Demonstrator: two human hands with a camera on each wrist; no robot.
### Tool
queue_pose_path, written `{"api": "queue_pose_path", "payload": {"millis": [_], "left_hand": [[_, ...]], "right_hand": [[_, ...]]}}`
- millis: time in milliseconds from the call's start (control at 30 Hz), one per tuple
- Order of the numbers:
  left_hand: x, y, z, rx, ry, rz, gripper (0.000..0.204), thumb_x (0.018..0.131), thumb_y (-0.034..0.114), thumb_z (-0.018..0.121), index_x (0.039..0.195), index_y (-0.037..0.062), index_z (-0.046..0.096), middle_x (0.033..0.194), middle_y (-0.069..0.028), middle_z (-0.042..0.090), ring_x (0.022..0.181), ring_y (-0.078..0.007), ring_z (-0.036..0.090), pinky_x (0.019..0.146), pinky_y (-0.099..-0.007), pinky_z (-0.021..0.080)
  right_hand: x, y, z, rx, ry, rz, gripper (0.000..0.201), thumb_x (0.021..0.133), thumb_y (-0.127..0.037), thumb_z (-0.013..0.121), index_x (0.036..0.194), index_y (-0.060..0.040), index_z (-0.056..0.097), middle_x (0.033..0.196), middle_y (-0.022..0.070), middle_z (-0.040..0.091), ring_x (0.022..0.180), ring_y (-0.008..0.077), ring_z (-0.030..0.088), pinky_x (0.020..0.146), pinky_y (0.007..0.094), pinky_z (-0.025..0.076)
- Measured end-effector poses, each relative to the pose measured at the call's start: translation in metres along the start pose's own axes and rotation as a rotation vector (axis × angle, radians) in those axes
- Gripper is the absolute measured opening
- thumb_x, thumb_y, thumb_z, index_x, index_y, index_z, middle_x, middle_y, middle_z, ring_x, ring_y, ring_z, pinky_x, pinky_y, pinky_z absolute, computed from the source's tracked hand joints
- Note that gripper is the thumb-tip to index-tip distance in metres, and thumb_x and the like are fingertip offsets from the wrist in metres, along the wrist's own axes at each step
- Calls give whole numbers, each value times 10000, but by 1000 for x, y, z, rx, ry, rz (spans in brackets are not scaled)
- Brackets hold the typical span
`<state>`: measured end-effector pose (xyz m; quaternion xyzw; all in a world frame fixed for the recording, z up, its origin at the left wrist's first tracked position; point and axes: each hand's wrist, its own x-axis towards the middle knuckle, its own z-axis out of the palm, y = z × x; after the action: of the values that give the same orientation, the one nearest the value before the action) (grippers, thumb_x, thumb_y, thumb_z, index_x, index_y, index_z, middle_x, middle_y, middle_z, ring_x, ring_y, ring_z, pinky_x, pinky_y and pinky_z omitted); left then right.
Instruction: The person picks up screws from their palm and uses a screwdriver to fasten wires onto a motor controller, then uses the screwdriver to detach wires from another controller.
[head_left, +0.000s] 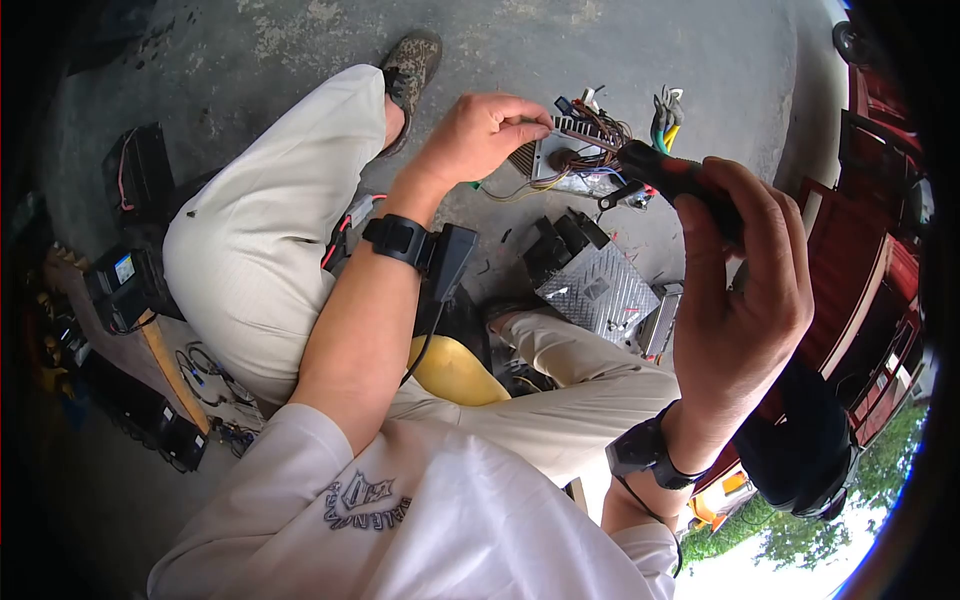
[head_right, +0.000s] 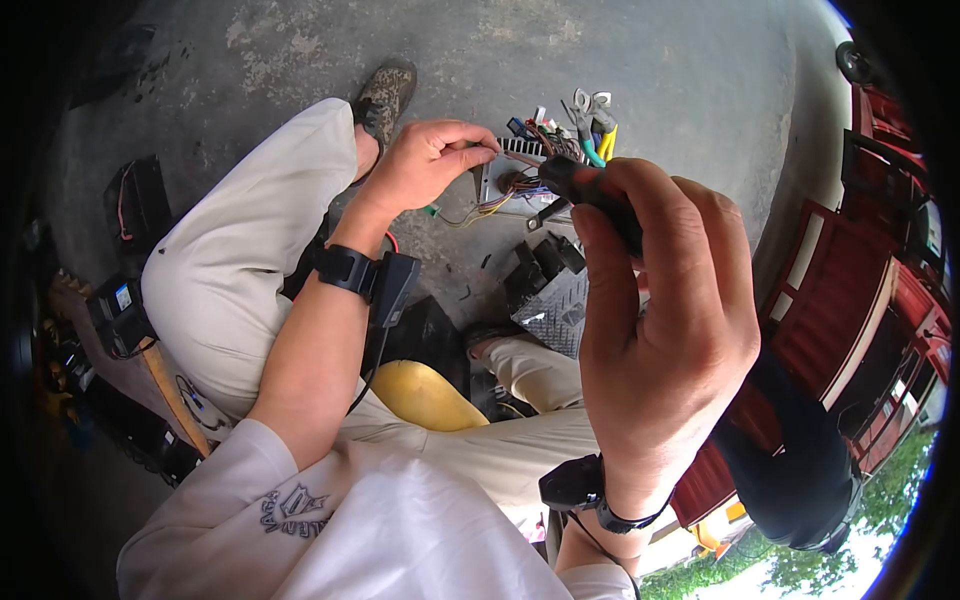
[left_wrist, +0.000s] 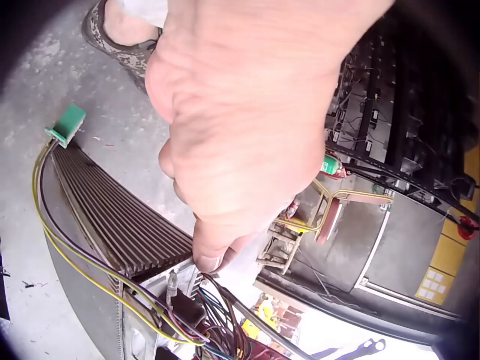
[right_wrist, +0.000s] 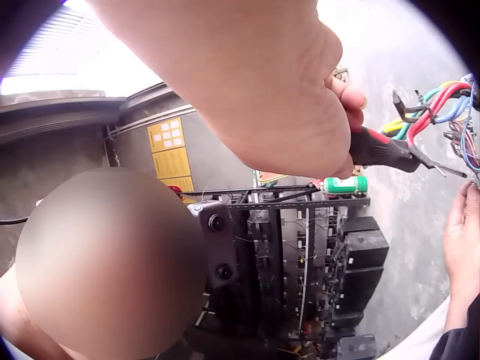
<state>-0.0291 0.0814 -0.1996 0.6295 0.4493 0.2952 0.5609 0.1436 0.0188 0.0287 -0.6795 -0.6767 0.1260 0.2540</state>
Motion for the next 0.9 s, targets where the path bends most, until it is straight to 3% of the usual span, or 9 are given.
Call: {"api": "queue_pose_path", "payload": {"millis": [67, 200, 400, 533, 600, 667, 900], "left_hand": [[-1, 1, 0, -33, -9, -28, 145, 906, 133, 757, 1027, 53, 763, 777, -63, 717, 658, -103, 583, 619, -276, 472], [-1, -6, 1, -92, -24, -53, 130, 922, 116, 742, 1031, 48, 762, 698, 17, 634, 628, -47, 483, 566, -250, 404], [-2, -8, 2, -131, -33, -109, 129, 922, 122, 744, 1034, 64, 767, 656, 64, 534, 618, -42, 415, 556, -242, 356], [-1, -15, 3, -159, -31, -99, 134, 921, 135, 746, 1038, 72, 769, 648, 67, 525, 618, -42, 413, 557, -241, 355], [-1, -17, 2, -171, -71, -136, 138, 933, 110, 734, 1061, 63, 759, 722, 90, 551, 677, -20, 419, 627, -217, 375], [-1, -17, 3, -195, -67, -129, 139, 935, 110, 734, 1063, 61, 758, 724, 94, 553, 681, -19, 422, 633, -215, 379], [-1, -16, 2, -321, -72, -129, 155, 932, 163, 744, 1052, 65, 761, 762, 59, 630, 710, -45, 500, 653, -230, 429]], "right_hand": [[1, 1, 2, -17, -26, -12, 271, 856, 20, 762, 1116, -36, 710, 967, 59, 706, 807, 135, 658, 659, 256, 510], [4, 2, 5, -43, -39, -25, 264, 861, 12, 760, 1115, -38, 709, 960, 60, 705, 807, 140, 662, 658, 253, 508], [2, 4, 7, -33, -22, 18, 254, 872, -5, 757, 1118, -41, 708, 963, 61, 706, 822, 147, 672, 669, 264, 515], [2, 7, 8, -17, -30, 29, 247, 878, -10, 753, 1119, -41, 707, 968, 66, 708, 840, 159, 685, 694, 271, 530], [2, 9, 8, -5, -27, 26, 246, 879, -10, 752, 1119, -41, 706, 970, 68, 708, 845, 163, 689, 704, 271, 535], [3, 11, 9, -22, -2, -52, 264, 839, 12, 770, 1087, -49, 702, 959, 70, 701, 768, 172, 686, 576, 271, 523], [3, 8, 10, -29, 3, -65, 269, 838, 20, 766, 1092, -45, 703, 961, 75, 700, 774, 176, 680, 587, 269, 524]]}}
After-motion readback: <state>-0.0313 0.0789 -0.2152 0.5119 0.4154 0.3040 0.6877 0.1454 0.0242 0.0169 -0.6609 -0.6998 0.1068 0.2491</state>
